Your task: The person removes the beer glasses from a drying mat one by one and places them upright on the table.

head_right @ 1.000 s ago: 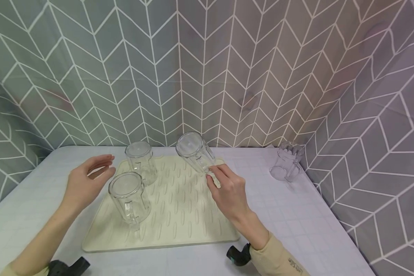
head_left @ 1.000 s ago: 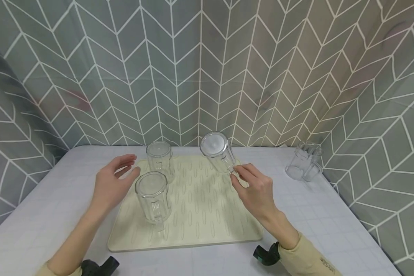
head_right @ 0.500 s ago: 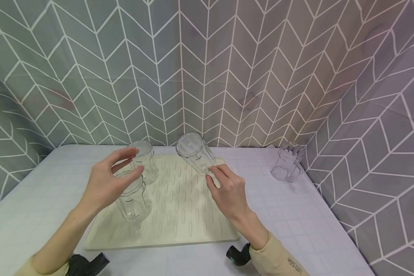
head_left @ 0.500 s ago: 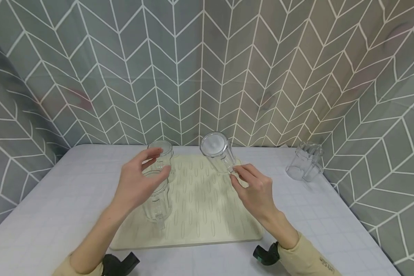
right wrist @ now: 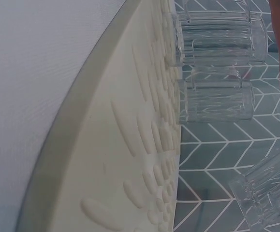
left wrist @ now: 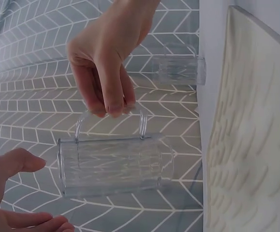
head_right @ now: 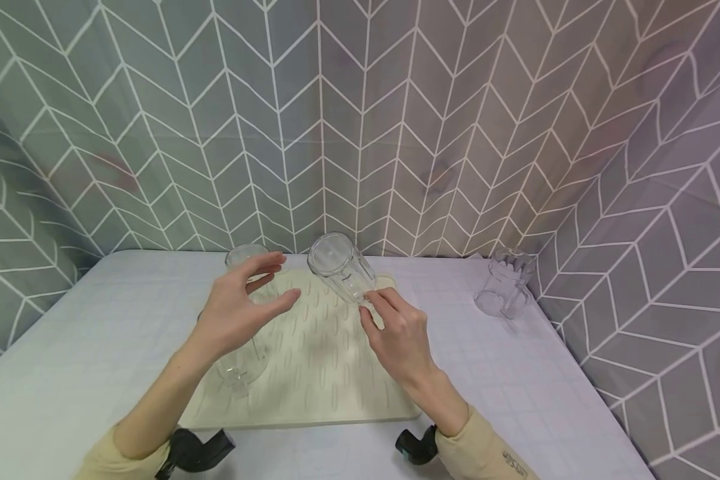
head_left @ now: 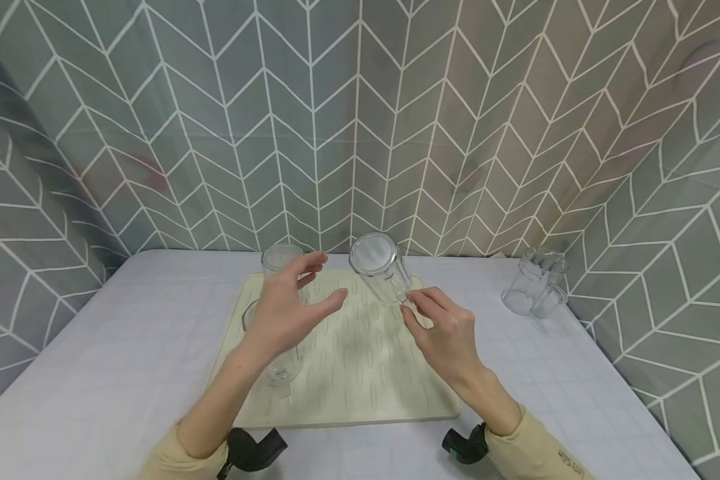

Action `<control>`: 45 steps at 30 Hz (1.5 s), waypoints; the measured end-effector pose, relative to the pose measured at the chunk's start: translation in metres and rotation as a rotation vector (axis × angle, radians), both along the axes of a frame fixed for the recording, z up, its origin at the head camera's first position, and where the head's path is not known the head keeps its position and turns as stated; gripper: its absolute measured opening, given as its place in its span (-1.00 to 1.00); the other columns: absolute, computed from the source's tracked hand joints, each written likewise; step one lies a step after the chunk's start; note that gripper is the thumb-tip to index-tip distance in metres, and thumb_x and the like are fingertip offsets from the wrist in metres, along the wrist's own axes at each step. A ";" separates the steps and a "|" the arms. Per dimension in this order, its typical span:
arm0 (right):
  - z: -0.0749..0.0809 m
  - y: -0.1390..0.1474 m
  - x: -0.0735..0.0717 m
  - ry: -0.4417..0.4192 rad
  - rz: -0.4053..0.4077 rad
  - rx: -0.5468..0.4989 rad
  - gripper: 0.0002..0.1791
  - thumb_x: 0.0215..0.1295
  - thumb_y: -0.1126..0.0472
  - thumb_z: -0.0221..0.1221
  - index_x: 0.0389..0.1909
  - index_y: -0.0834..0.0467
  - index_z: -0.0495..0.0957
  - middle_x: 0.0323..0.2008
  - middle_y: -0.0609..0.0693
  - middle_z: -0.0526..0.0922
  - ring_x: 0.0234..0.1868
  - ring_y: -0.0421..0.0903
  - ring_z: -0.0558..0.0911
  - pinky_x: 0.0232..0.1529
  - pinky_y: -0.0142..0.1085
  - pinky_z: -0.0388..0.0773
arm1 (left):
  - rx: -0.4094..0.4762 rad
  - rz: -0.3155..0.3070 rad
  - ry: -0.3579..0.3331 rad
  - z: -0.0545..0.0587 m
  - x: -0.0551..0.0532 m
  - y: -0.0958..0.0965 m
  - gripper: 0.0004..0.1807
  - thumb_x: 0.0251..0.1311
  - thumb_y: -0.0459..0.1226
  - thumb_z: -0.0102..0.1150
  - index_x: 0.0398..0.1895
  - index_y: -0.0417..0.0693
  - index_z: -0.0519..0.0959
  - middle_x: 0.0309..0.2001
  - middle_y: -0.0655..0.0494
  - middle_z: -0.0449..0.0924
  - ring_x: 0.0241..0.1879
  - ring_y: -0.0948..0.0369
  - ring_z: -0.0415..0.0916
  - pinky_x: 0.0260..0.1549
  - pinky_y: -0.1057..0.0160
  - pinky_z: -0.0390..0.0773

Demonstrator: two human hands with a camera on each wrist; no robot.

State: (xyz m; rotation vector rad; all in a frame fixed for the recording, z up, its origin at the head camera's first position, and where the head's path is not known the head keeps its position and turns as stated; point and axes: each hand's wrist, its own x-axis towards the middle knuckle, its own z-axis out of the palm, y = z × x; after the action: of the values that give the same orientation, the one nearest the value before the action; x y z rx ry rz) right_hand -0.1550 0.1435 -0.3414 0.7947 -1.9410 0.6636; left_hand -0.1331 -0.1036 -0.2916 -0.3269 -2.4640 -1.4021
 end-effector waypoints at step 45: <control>-0.002 -0.003 0.001 -0.004 0.008 0.043 -0.75 -0.08 0.49 0.46 -0.31 0.32 0.71 -0.39 0.06 0.70 -0.45 -0.05 0.73 -0.48 -0.25 0.69 | 0.078 0.119 0.112 -0.010 -0.032 0.056 -0.17 -0.01 -0.02 0.49 0.34 -0.11 0.41 0.21 -0.02 0.54 0.10 0.06 0.54 0.00 0.06 0.63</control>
State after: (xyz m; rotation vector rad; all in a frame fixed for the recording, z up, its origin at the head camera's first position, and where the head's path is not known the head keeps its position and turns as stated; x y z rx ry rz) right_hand -0.1541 0.1403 -0.3430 0.8292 -1.9623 0.6300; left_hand -0.1648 -0.0473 -0.3021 -0.2316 -2.2927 -1.3877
